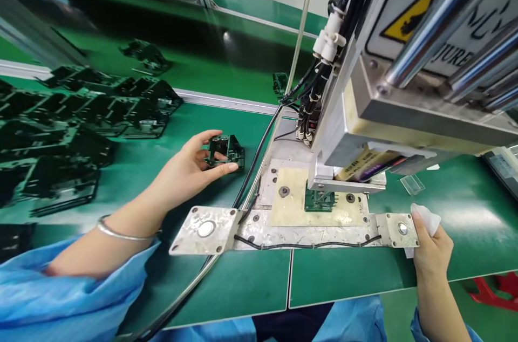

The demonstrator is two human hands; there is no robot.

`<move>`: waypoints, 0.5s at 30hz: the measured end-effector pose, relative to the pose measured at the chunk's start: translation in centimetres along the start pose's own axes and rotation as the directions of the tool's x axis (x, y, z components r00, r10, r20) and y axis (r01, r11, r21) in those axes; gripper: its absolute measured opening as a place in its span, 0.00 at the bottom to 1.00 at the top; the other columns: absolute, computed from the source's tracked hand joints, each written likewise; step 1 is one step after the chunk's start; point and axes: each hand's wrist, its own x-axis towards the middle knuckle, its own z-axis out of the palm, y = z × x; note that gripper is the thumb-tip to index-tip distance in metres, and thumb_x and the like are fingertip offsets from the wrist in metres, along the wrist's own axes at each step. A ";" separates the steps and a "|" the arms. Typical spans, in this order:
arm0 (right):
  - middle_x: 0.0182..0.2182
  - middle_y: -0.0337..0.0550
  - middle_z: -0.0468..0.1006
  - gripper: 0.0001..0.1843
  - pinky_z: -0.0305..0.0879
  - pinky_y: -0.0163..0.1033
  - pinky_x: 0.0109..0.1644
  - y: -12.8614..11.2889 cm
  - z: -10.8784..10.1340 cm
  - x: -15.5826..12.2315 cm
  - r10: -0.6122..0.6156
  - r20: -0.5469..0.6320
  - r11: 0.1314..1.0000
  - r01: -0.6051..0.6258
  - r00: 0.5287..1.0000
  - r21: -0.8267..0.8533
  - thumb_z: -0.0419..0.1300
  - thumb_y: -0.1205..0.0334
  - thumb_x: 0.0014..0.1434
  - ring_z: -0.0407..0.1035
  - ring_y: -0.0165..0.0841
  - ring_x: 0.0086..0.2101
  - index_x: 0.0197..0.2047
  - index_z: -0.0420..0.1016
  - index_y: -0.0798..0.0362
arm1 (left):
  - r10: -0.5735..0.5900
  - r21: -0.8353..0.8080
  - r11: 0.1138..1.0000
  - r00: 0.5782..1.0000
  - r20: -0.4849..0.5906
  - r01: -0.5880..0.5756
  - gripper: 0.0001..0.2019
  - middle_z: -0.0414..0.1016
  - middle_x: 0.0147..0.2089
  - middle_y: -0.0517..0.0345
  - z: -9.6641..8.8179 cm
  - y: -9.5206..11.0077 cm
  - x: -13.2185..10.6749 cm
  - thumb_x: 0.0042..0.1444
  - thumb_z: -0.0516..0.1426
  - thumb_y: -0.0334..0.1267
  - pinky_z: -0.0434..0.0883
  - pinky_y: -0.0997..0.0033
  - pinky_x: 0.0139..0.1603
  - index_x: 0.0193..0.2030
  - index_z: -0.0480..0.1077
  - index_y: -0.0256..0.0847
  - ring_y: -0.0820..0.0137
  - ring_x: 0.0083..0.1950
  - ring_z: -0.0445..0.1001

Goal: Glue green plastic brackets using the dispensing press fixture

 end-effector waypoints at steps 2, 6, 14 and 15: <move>0.31 0.50 0.79 0.38 0.66 0.41 0.33 -0.1 0.0 -0.1 -0.019 -0.001 1.000 0.019 1.000 0.002 0.72 0.31 0.42 0.72 0.44 0.32 0.37 0.82 0.61 | 0.015 -0.003 1.000 1.000 0.004 -0.015 0.50 0.69 0.37 0.67 0.0 0.0 0.0 0.39 0.66 0.68 0.70 0.62 0.49 0.65 0.57 0.48 0.70 0.40 0.71; 0.30 0.48 0.78 0.37 0.66 0.40 0.31 -0.2 -0.1 -0.3 -0.047 0.001 0.999 0.047 0.999 0.024 0.73 0.31 0.44 0.71 0.43 0.31 0.36 0.82 0.61 | 0.014 0.048 0.999 1.000 0.016 -0.015 0.50 0.68 0.38 0.64 -0.2 0.3 -0.2 0.40 0.66 0.66 0.71 0.64 0.46 0.67 0.56 0.46 0.69 0.40 0.71; 0.27 0.45 0.76 0.38 0.63 0.39 0.28 -0.6 -0.5 -0.4 0.010 0.012 0.999 -0.010 1.000 -0.031 0.73 0.28 0.40 0.68 0.40 0.29 0.32 0.80 0.59 | -0.006 -0.012 1.000 0.999 0.034 0.006 0.48 0.70 0.39 0.57 -0.2 0.5 -0.3 0.44 0.69 0.56 0.73 0.60 0.46 0.68 0.55 0.41 0.62 0.41 0.73; 0.27 0.46 0.76 0.38 0.63 0.39 0.29 -0.6 -0.6 -0.4 0.024 0.008 0.999 -0.024 1.000 -0.040 0.73 0.29 0.39 0.68 0.41 0.29 0.33 0.81 0.59 | 0.001 -0.020 1.000 0.999 0.037 0.000 0.48 0.70 0.38 0.57 -0.2 0.5 -0.3 0.44 0.69 0.56 0.73 0.59 0.46 0.68 0.55 0.39 0.62 0.40 0.73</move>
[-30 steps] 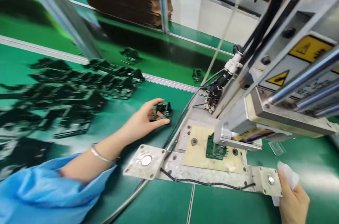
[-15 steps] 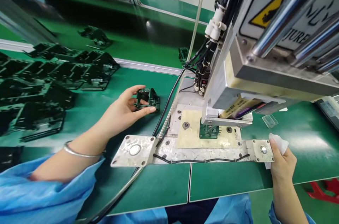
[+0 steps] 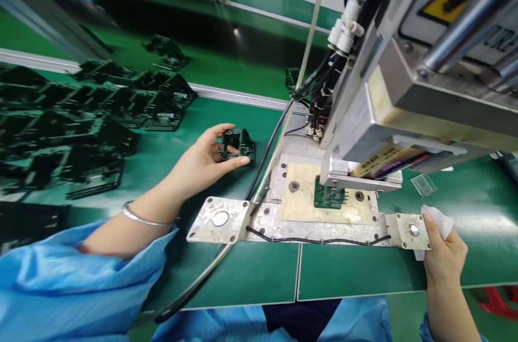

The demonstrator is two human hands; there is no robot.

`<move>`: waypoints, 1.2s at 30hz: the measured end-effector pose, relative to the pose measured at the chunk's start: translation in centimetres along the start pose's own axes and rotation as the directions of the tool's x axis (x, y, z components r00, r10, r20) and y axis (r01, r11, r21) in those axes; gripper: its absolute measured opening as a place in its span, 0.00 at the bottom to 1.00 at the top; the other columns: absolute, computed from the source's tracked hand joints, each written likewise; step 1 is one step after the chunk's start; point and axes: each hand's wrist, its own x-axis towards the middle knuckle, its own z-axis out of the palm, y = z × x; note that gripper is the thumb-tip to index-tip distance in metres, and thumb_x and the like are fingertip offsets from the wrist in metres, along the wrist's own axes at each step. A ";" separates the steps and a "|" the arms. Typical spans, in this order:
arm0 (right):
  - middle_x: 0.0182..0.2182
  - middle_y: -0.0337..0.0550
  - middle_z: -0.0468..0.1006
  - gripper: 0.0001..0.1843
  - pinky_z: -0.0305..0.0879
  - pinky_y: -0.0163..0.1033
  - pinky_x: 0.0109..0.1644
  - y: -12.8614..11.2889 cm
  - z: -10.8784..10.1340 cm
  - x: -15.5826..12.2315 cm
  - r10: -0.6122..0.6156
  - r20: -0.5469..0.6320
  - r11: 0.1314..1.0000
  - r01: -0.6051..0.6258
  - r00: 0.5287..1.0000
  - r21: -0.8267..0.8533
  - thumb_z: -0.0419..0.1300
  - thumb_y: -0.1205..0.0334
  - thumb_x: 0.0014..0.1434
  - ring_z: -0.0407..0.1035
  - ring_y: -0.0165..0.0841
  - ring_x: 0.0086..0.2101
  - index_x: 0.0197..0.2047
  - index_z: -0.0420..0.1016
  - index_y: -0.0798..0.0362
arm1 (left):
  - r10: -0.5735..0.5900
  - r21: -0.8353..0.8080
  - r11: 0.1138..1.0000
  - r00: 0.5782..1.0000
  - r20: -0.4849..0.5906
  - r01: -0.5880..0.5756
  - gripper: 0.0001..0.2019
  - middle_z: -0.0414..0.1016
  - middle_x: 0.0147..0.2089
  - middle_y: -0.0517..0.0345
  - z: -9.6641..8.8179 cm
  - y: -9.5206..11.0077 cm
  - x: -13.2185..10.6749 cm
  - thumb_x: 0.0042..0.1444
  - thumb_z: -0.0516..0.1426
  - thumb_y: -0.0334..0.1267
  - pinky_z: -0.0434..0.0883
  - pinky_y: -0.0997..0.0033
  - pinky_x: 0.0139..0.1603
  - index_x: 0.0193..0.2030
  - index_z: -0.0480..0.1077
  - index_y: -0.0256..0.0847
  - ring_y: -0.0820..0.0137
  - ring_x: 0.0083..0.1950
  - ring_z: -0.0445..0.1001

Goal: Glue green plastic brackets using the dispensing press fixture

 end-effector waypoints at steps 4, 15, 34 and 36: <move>0.31 0.47 0.77 0.35 0.64 0.39 0.29 0.1 -0.2 0.0 0.042 -0.051 0.996 -0.046 0.998 -0.074 0.73 0.34 0.42 0.69 0.43 0.32 0.37 0.81 0.58 | 0.033 -0.049 0.998 0.999 0.040 -0.031 0.50 0.70 0.38 0.55 0.0 -0.5 0.1 0.43 0.67 0.55 0.75 0.57 0.45 0.68 0.54 0.35 0.61 0.39 0.74; 0.26 0.49 0.75 0.31 0.67 0.41 0.29 -1.9 0.2 -0.2 0.100 -0.051 0.989 -0.105 0.994 -0.106 0.70 0.35 0.37 0.70 0.51 0.36 0.30 0.77 0.57 | 0.043 -0.062 0.997 0.998 0.047 -0.040 0.51 0.72 0.42 0.51 -0.3 -1.0 0.4 0.42 0.67 0.60 0.74 0.50 0.53 0.69 0.55 0.38 0.56 0.45 0.75; 0.26 0.46 0.75 0.34 0.62 0.37 0.27 0.9 -0.1 0.6 0.140 0.111 0.989 -0.133 0.984 -0.070 0.69 0.30 0.39 0.67 0.41 0.30 0.28 0.80 0.57 | 0.322 0.149 0.887 0.817 0.478 -0.437 0.47 0.58 0.70 0.45 4.7 9.9 -4.3 0.49 0.68 0.53 0.63 0.48 0.69 0.72 0.51 0.46 0.50 0.68 0.61; 0.27 0.46 0.76 0.34 0.62 0.37 0.26 0.7 -0.2 0.5 0.171 0.095 0.983 -0.164 0.981 -0.080 0.70 0.31 0.39 0.67 0.41 0.30 0.30 0.81 0.57 | 0.321 0.036 0.911 0.761 0.564 -0.412 0.46 0.62 0.68 0.45 6.9 11.0 -4.1 0.47 0.70 0.48 0.62 0.50 0.70 0.70 0.55 0.43 0.50 0.68 0.62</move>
